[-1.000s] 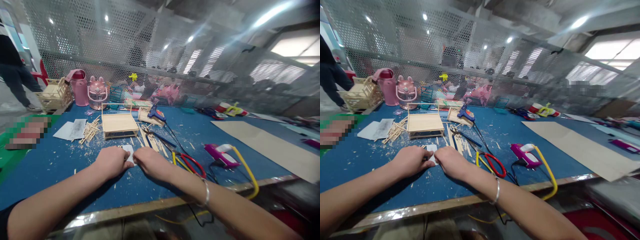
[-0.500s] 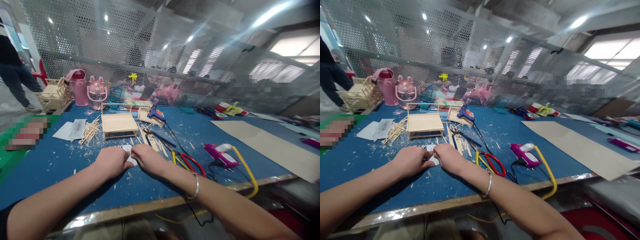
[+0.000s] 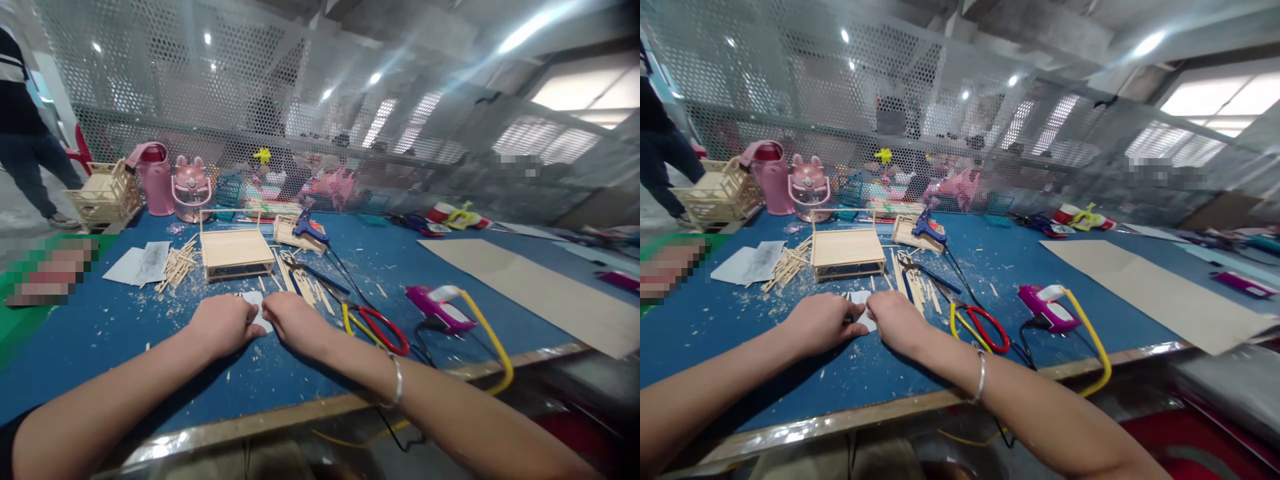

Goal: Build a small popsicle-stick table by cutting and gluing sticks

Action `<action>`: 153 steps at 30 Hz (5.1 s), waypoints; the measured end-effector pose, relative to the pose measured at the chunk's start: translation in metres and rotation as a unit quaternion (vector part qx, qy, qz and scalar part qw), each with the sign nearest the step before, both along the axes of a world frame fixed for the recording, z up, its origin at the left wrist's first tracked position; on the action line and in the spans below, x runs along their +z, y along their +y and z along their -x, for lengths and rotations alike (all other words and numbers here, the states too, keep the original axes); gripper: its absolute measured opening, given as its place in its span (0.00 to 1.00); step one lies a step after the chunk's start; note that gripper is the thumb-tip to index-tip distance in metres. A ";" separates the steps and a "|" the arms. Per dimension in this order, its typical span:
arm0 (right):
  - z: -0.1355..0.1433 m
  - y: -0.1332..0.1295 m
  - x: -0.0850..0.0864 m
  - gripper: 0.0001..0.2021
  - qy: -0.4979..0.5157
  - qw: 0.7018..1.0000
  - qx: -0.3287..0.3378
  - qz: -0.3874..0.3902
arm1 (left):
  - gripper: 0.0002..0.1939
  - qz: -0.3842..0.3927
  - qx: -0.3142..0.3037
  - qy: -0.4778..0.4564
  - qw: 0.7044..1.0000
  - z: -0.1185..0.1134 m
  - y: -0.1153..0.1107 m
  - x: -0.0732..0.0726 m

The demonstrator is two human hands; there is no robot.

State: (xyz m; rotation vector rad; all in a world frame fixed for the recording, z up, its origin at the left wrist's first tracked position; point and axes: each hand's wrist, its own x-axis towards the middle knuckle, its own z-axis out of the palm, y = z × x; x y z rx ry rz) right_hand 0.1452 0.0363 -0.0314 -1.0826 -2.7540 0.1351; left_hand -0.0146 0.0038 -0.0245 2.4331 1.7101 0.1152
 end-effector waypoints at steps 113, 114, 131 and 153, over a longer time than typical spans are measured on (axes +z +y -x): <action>-0.023 0.007 0.066 0.20 0.213 0.976 -0.017 0.042 | 0.15 -0.014 0.106 -0.648 0.754 0.012 0.010 0.004; -0.015 0.011 0.061 0.19 0.219 0.974 -0.011 0.051 | 0.15 -0.029 0.107 -0.641 0.759 0.013 0.010 0.004; -0.009 -0.003 0.030 0.30 0.188 0.982 0.017 0.005 | 0.10 -0.180 0.010 -0.487 0.855 0.018 0.007 -0.006; -0.006 -0.003 0.023 0.23 0.209 0.976 0.037 -0.049 | 0.11 -0.280 0.039 -0.395 0.874 0.015 -0.007 0.005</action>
